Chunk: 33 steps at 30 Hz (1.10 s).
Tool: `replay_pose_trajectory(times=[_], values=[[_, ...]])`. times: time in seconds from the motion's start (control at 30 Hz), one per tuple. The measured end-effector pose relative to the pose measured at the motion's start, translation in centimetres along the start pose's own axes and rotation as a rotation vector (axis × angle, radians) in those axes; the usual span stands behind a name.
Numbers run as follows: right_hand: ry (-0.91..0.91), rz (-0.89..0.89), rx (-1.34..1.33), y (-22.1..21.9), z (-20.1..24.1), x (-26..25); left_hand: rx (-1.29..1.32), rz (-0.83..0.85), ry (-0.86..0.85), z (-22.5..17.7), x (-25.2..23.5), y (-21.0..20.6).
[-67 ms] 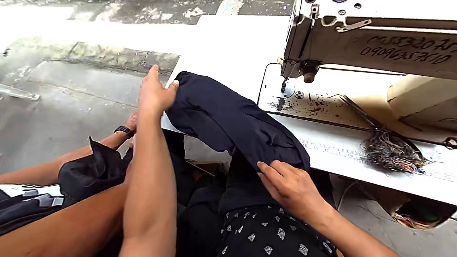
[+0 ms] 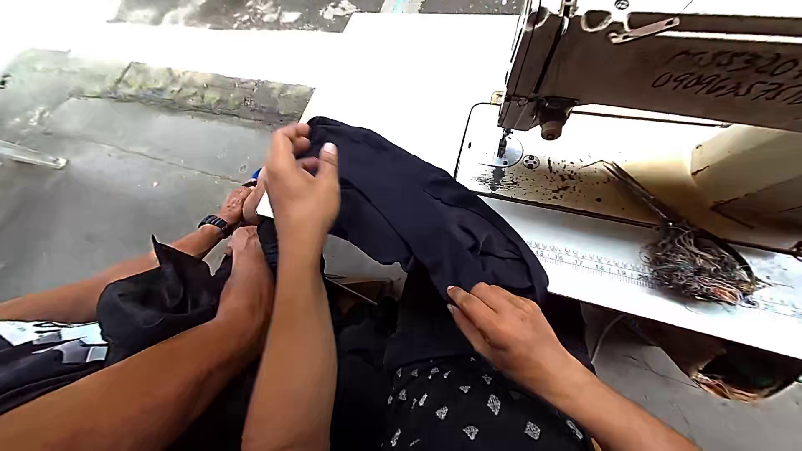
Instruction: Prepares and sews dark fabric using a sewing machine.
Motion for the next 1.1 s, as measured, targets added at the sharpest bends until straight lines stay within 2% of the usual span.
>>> replay_pose_trajectory(times=[0.07, 0.13, 0.27, 0.33, 0.43, 0.53, 0.63, 0.7, 0.77, 0.83, 0.93, 1.0, 1.03, 1.1], values=[[-0.016, -0.001, -0.066, 0.7, -0.1, -0.6, 0.032, 0.024, -0.158, -5.4, 6.5, -2.3], [-0.04, -0.031, -0.098, 2.2, -1.2, -1.9, -0.053, 0.047, -0.265, -8.2, 10.4, -5.2], [-0.07, -0.129, 0.079, 3.8, -5.5, -6.2, -0.17, 0.017, -0.29, -8.2, 12.1, -6.8], [-0.065, -0.067, 0.094, 2.8, -6.9, -8.2, -0.152, 0.022, -0.298, -7.8, 12.4, -6.2], [0.006, 0.05, 0.074, 0.5, -6.4, -10.3, -0.135, -0.022, -0.315, -7.2, 12.7, -5.3], [0.025, 0.065, 0.088, -1.2, -6.3, -11.2, 0.015, -0.073, -0.216, -5.9, 12.4, -4.5], [0.008, -0.007, 0.032, -1.0, -6.5, -11.5, 0.376, -0.149, -0.06, -4.9, 12.1, -3.3], [-0.098, -0.063, -0.133, 0.2, -6.7, -12.0, 0.602, -0.164, 0.079, -4.4, 11.6, -3.0], [-0.304, -0.066, -0.407, 1.1, -7.1, -12.6, 0.839, -0.131, 0.286, -4.0, 10.7, -3.3], [-0.402, -0.065, -0.7, 1.7, -6.5, -13.5, 1.018, -0.107, 0.346, -4.6, 8.2, -2.9], [-0.344, -0.039, -0.81, 3.6, -4.3, -16.2, 1.071, -0.091, 0.111, -6.8, 0.4, -0.2], [-0.256, -0.062, -0.828, 6.0, -2.5, -18.2, 1.031, 0.074, -0.117, -10.2, -4.7, 3.1], [-0.178, -0.076, -0.864, 7.9, -1.3, -18.9, 1.014, 0.176, -0.272, -12.7, -6.0, 5.5], [0.101, -0.063, -0.946, 12.5, 1.1, -19.2, 0.971, 0.347, -0.655, -18.0, -5.3, 11.0]])
Point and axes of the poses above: each hand's wrist, its own x-axis away from the middle knuckle, its own y-axis out of the back of the hand, z = x × y, the point moved 8 cm from there along -x, towards the middle knuckle, and after that the axes turned 4 degrees about -y, right-handed, at the moved point
